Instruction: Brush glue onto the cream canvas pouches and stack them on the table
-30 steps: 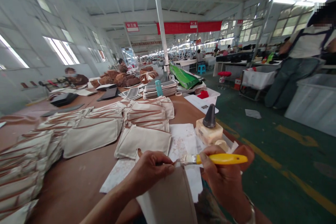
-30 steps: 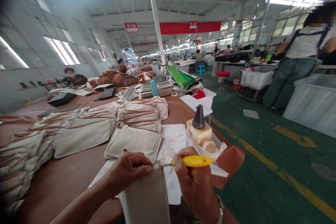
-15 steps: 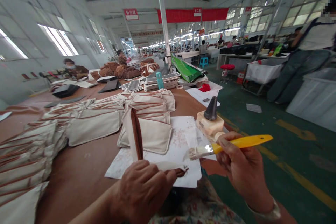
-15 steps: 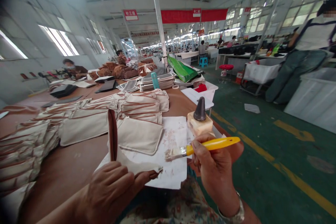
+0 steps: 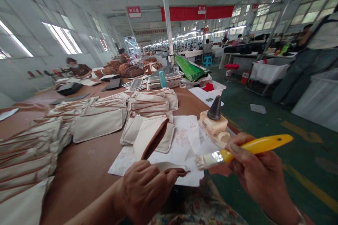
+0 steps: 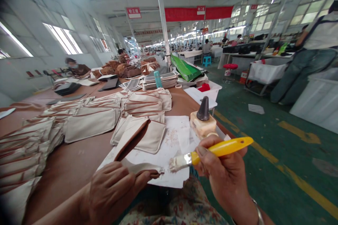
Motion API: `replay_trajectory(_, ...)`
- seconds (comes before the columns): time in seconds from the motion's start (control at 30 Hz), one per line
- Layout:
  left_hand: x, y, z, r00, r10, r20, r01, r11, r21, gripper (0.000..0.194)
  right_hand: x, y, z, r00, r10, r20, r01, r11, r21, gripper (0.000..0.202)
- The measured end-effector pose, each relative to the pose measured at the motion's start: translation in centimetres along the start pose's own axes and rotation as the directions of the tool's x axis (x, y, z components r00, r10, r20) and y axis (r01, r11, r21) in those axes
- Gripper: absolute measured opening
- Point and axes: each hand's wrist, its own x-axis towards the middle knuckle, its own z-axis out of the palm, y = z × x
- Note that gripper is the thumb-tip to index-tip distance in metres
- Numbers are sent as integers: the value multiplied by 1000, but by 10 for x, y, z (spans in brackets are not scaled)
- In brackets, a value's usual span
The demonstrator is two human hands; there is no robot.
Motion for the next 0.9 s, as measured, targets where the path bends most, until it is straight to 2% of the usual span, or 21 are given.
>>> replay_trajectory(0.07, 0, 1, 1, 1000, -25, -12, 25, 1000, -8, 16, 1, 5, 10, 1000, -2, -8, 2, 999, 42, 17)
replay_trajectory(0.17, 1, 2, -1, 1000, -4, 17, 5, 1000, -12, 17, -8, 18, 20, 983, 113, 146, -113, 994, -9, 21)
replay_trajectory(0.23, 1, 1, -4, 999, 7, 49, -6, 1000, -17, 17, -15, 22, 18, 960, 182, 213, -169, 983, -77, 23)
replay_trajectory(0.3, 0, 1, -5, 998, -12, 56, 12, 1000, -9, 16, -19, 20, 11, 971, 181, 159, -164, 980, -116, 23)
replay_trajectory(0.37, -3, 1, -5, 997, -52, 48, 52, 999, 5, 12, -18, 12, 4, 991, 128, 44, -122, 984, -127, 23)
replay_trajectory(0.43, -5, 0, -1, 990, -131, 58, 131, 991, 13, 8, -13, 4, 3, 997, 61, -44, -66, 992, -111, 23)
replay_trajectory(0.5, -9, -2, 3, 965, -249, 84, 248, 969, 12, 13, -8, -2, 6, 996, 23, -87, -29, 997, -66, 24)
replay_trajectory(0.57, -11, -5, 7, 915, -380, 139, 386, 923, -15, 20, -6, -3, 11, 994, 18, -111, -20, 1000, -14, 25)
replay_trajectory(0.63, -12, -7, 9, 830, -493, 259, 528, 846, -80, 23, -7, 3, 15, 994, 17, -112, -17, 1000, -1, 24)
replay_trajectory(0.73, -11, -8, 7, 620, -602, 504, 758, 625, -185, 14, -10, 18, 15, 996, -33, -86, 29, 998, -52, 19)
replay_trajectory(0.8, -11, -7, 5, 503, -628, 594, 855, 462, -235, 8, -12, 26, 14, 994, -85, -63, 78, 991, -106, 15)
replay_trajectory(0.83, -11, -6, 5, 469, -636, 613, 879, 403, -255, 8, -13, 29, 15, 992, -118, -50, 110, 984, -137, 13)
replay_trajectory(0.9, -12, -4, 6, 441, -659, 610, 897, 340, -281, 10, -16, 30, 20, 981, -195, -19, 188, 962, -197, 9)
